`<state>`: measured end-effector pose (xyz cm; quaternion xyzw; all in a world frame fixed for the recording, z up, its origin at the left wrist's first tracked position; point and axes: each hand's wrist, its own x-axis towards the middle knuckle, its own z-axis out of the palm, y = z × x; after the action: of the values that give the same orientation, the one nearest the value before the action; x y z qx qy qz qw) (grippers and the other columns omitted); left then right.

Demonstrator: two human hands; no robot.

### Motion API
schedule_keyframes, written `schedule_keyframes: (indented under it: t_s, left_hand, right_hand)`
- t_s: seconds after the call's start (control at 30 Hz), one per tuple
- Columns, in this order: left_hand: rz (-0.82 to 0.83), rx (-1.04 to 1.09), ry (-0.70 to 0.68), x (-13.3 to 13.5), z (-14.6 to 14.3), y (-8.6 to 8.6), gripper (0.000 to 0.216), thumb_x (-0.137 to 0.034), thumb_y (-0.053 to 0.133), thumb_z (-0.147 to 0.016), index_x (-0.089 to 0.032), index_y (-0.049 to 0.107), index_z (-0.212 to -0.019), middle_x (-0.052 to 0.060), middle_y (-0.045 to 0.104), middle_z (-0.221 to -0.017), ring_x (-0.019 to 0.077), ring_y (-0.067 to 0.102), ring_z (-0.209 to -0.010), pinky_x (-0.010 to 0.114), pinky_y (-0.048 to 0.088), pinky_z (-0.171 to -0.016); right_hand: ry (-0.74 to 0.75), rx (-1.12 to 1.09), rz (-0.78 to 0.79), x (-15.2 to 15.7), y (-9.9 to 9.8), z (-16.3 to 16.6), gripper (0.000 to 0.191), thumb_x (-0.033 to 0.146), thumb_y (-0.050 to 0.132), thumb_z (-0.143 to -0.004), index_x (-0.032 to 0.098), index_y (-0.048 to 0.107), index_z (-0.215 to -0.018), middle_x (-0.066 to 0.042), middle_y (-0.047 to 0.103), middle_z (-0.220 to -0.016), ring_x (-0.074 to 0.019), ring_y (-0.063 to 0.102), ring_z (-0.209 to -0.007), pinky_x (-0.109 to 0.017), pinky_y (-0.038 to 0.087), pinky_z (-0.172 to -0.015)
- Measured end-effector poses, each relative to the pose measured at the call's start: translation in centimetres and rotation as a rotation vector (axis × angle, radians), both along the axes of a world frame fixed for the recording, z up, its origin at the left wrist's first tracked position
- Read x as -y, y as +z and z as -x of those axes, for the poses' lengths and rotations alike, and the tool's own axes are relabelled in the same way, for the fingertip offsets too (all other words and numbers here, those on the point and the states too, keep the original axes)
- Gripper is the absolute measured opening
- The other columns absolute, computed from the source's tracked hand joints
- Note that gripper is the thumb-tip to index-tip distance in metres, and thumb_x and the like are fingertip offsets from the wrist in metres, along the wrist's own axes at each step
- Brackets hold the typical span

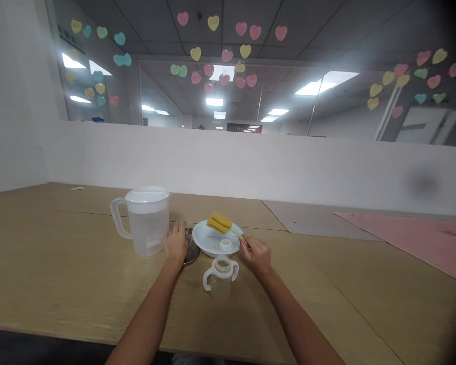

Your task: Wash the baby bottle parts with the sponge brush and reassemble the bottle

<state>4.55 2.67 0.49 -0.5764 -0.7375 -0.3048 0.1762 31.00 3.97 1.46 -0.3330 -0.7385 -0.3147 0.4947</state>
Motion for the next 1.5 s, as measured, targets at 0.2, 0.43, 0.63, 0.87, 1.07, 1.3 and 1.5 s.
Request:
schedule_keyframes:
  t_s: [0.2,0.43,0.63,0.87,1.07,1.3,1.5]
  left_hand:
    - [0.173,-0.032,0.003,0.1,0.2,-0.4,0.049,-0.010,0.048,-0.078,-0.024,0.046,-0.126,0.011,0.046,-0.133,0.0245,0.059,-0.102,0.038,0.045,-0.084]
    - [0.132,0.028,0.070,0.0,0.0,0.0,0.057,-0.014,0.049,-0.079,-0.016,0.034,-0.133,0.016,0.052,-0.120,0.0252,0.059,-0.100,0.035,0.047,-0.079]
    - [0.173,0.086,-0.019,-0.2,0.0,-0.3,0.055,-0.013,0.047,-0.080,-0.010,0.032,-0.132,0.016,0.063,-0.104,0.0256,0.060,-0.100,0.033,0.045,-0.080]
    - [-0.058,0.150,-0.170,0.3,-0.9,1.6,0.032,-0.015,0.040,-0.084,-0.016,0.056,-0.112,0.011,0.066,-0.100,0.0238,0.060,-0.097,0.035,0.043,-0.084]
    - [0.208,0.180,-0.541,-0.1,-4.9,3.1,0.025,-0.024,0.050,-0.080,-0.019,0.066,-0.098,0.008,0.069,-0.097,0.0232,0.059,-0.099,0.033,0.041,-0.088]
    - [0.397,0.270,-0.638,-2.5,-5.3,2.8,0.040,-0.017,0.063,-0.063,-0.020,0.065,-0.103,-0.001,0.069,-0.068,0.0163,0.064,-0.068,0.023,0.045,-0.066]
    - [0.180,0.388,-0.609,-1.7,-4.4,2.8,0.040,-0.016,0.042,-0.083,-0.018,0.054,-0.120,0.005,0.067,-0.092,0.0137,0.062,-0.079,0.024,0.047,-0.073]
  right_hand:
    - [0.002,0.012,0.021,-0.2,-0.3,0.0,0.024,0.027,0.048,-0.090,0.015,0.068,-0.084,-0.003,0.064,-0.060,-0.0087,0.053,-0.051,-0.022,0.035,-0.055]
    - [0.005,0.008,0.029,-0.1,-0.3,0.0,0.026,0.028,0.047,-0.091,0.015,0.067,-0.083,-0.003,0.065,-0.060,-0.0093,0.055,-0.052,-0.022,0.035,-0.055]
    - [-0.004,0.006,0.040,0.1,-0.2,0.0,0.027,0.029,0.047,-0.091,0.014,0.067,-0.082,-0.003,0.063,-0.058,-0.0092,0.054,-0.050,-0.023,0.034,-0.053]
    - [-0.031,0.007,0.052,-0.2,-0.4,0.0,0.026,0.029,0.047,-0.091,0.015,0.067,-0.083,-0.004,0.065,-0.062,-0.0094,0.056,-0.054,-0.021,0.036,-0.055]
    - [-0.064,-0.010,0.059,-0.2,-0.4,-0.4,0.028,0.030,0.046,-0.091,0.015,0.067,-0.081,-0.003,0.064,-0.059,-0.0098,0.054,-0.051,-0.022,0.035,-0.054]
    - [-0.092,-0.024,0.053,-0.3,-0.4,-0.7,0.028,0.029,0.045,-0.091,0.016,0.067,-0.081,-0.003,0.065,-0.060,-0.0094,0.056,-0.051,-0.022,0.035,-0.055]
    - [-0.116,-0.043,0.052,0.2,-0.8,-0.4,0.027,0.029,0.046,-0.091,0.016,0.066,-0.078,-0.003,0.065,-0.060,-0.0099,0.056,-0.053,-0.021,0.034,-0.054]
